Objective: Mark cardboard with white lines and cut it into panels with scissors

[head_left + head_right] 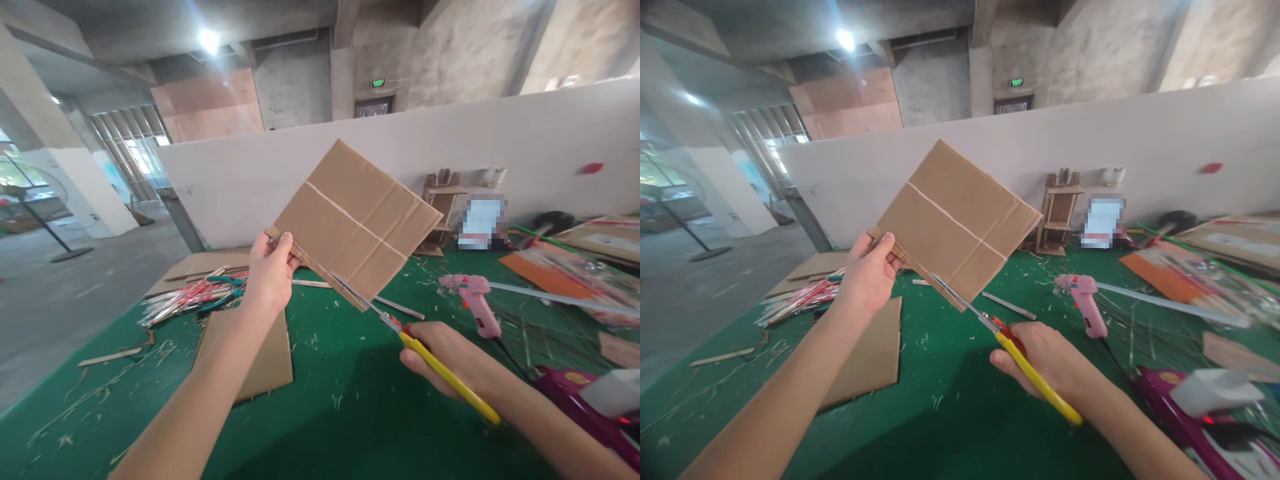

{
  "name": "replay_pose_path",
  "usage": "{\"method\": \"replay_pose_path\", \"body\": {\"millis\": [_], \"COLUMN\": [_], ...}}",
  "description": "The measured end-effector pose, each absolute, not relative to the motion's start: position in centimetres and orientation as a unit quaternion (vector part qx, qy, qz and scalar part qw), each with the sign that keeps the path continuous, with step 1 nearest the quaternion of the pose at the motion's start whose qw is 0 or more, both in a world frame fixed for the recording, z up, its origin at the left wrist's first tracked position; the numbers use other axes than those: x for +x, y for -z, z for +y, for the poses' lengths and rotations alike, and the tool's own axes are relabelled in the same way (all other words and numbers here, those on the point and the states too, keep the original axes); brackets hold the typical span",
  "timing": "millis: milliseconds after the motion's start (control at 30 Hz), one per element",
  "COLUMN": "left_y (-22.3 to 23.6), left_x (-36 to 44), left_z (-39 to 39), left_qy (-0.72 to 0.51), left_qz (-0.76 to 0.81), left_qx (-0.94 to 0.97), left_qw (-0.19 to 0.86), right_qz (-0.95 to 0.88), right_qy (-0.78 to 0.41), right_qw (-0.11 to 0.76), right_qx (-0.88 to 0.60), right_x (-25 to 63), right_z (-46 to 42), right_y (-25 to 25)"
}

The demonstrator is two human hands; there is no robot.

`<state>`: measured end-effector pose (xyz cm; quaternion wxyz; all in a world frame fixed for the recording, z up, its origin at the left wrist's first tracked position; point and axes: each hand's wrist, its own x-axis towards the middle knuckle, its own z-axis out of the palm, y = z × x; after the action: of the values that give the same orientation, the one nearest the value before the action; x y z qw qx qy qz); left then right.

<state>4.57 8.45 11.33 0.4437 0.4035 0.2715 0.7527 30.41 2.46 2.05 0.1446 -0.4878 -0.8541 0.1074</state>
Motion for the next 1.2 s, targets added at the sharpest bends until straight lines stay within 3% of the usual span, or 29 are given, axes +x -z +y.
{"method": "replay_pose_path", "body": {"millis": [1200], "left_y": [-11.2], "left_x": [5.6], "left_z": [7.6], "left_qy": [-0.726], "left_qz": [0.274], "left_qx": [0.44], "left_qw": [0.452], "right_qz": [-0.84], "right_qy": [-0.073], "right_qw": [0.142], "right_qx": [-0.519], "right_x": [29.9], "right_z": [2.1], "right_y": [-2.2]}}
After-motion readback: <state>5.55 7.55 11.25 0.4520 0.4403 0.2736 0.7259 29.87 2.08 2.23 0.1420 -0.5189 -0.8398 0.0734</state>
